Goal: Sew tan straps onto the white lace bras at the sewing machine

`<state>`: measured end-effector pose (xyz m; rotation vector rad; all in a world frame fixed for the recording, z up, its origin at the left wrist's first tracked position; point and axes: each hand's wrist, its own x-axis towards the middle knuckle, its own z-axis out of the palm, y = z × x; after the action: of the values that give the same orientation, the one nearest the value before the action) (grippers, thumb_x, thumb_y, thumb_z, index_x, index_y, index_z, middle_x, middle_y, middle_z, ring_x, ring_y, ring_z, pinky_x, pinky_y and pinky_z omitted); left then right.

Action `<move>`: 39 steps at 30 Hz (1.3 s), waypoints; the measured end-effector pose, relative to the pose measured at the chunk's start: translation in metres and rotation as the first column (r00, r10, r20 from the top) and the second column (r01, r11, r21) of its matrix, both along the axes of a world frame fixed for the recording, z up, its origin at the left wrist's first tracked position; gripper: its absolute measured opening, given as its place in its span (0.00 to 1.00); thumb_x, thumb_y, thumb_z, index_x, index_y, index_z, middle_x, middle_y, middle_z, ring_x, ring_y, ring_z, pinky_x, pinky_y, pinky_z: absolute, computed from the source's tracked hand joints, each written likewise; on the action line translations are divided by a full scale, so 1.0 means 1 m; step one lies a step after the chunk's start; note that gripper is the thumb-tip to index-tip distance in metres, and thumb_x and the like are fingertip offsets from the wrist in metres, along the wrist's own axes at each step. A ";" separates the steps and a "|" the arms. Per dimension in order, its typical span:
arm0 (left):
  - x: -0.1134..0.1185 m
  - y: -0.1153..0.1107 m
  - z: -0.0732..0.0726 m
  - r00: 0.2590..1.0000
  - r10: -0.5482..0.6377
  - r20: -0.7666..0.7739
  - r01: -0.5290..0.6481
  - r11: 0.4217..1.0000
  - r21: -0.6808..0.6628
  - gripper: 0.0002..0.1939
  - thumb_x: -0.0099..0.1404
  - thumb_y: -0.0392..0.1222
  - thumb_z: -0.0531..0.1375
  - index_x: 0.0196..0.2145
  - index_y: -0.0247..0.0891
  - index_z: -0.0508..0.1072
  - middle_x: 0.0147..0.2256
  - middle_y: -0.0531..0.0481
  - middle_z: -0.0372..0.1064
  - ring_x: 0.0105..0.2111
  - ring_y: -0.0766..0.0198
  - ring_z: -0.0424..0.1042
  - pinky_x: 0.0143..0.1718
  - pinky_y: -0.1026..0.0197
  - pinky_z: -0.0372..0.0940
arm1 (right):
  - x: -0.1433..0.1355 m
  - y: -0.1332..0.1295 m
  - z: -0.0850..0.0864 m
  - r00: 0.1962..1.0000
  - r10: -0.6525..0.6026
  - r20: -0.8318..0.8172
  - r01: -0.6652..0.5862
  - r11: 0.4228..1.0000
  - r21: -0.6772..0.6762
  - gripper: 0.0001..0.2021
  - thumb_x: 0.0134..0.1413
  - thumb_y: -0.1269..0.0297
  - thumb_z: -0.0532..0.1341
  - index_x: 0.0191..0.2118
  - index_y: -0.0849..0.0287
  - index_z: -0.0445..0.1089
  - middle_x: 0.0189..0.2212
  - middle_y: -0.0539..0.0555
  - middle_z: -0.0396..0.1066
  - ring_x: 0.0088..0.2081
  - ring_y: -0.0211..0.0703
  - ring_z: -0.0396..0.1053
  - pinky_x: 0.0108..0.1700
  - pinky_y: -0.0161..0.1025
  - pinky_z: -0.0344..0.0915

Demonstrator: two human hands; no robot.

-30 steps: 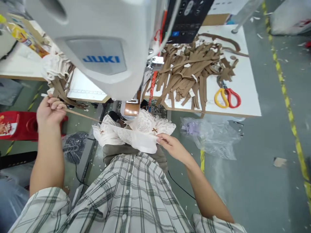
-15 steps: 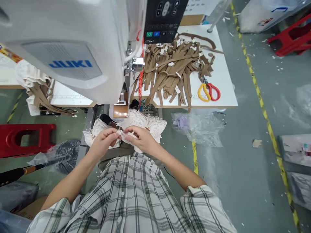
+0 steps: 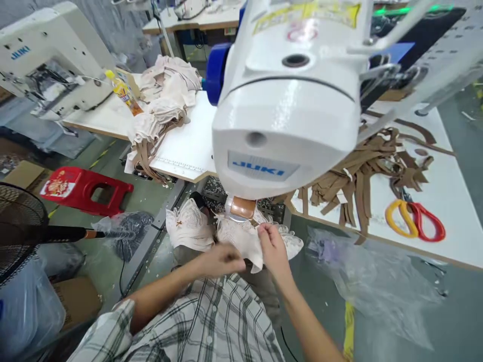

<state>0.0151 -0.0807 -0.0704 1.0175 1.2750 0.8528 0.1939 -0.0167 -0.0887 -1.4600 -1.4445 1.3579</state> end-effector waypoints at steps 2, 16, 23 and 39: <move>0.013 -0.009 -0.012 0.987 -0.029 0.157 0.037 0.998 -0.048 0.20 0.52 0.59 0.70 0.35 0.42 0.78 0.33 0.50 0.74 0.38 0.57 0.74 0.41 0.56 0.68 | -0.012 -0.013 -0.002 0.993 -0.118 -0.007 0.118 0.992 0.039 0.15 0.62 0.48 0.55 0.36 0.55 0.63 0.28 0.51 0.65 0.28 0.42 0.64 0.29 0.39 0.63; 0.027 -0.004 0.010 0.842 0.481 0.245 -0.494 0.869 -0.007 0.25 0.66 0.58 0.60 0.53 0.37 0.72 0.53 0.42 0.73 0.56 0.54 0.69 0.60 0.55 0.61 | -0.033 -0.045 0.006 0.994 -0.034 0.102 -0.015 0.898 0.439 0.06 0.63 0.59 0.58 0.39 0.53 0.69 0.37 0.57 0.69 0.40 0.48 0.71 0.41 0.48 0.70; -0.017 -0.012 0.045 0.998 -0.063 -0.005 0.062 0.997 -0.054 0.18 0.67 0.51 0.57 0.27 0.35 0.71 0.16 0.54 0.64 0.16 0.67 0.63 0.19 0.65 0.57 | 0.002 -0.021 0.031 0.814 0.467 0.345 -0.581 0.678 0.451 0.12 0.62 0.59 0.59 0.50 0.52 0.65 0.43 0.56 0.74 0.44 0.49 0.73 0.42 0.45 0.70; -0.018 0.021 0.060 0.994 -0.003 -0.105 -0.002 0.999 -0.050 0.18 0.64 0.53 0.62 0.26 0.35 0.72 0.25 0.52 0.67 0.27 0.67 0.63 0.29 0.66 0.59 | 0.022 -0.018 0.036 0.965 0.033 0.261 -0.127 0.928 0.350 0.06 0.64 0.60 0.57 0.38 0.53 0.70 0.32 0.52 0.73 0.31 0.40 0.69 0.34 0.38 0.65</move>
<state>-0.0024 -0.0592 -0.0109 1.0339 1.3779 0.7714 0.2161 -0.0348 -0.0529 -1.3706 -1.8247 0.9048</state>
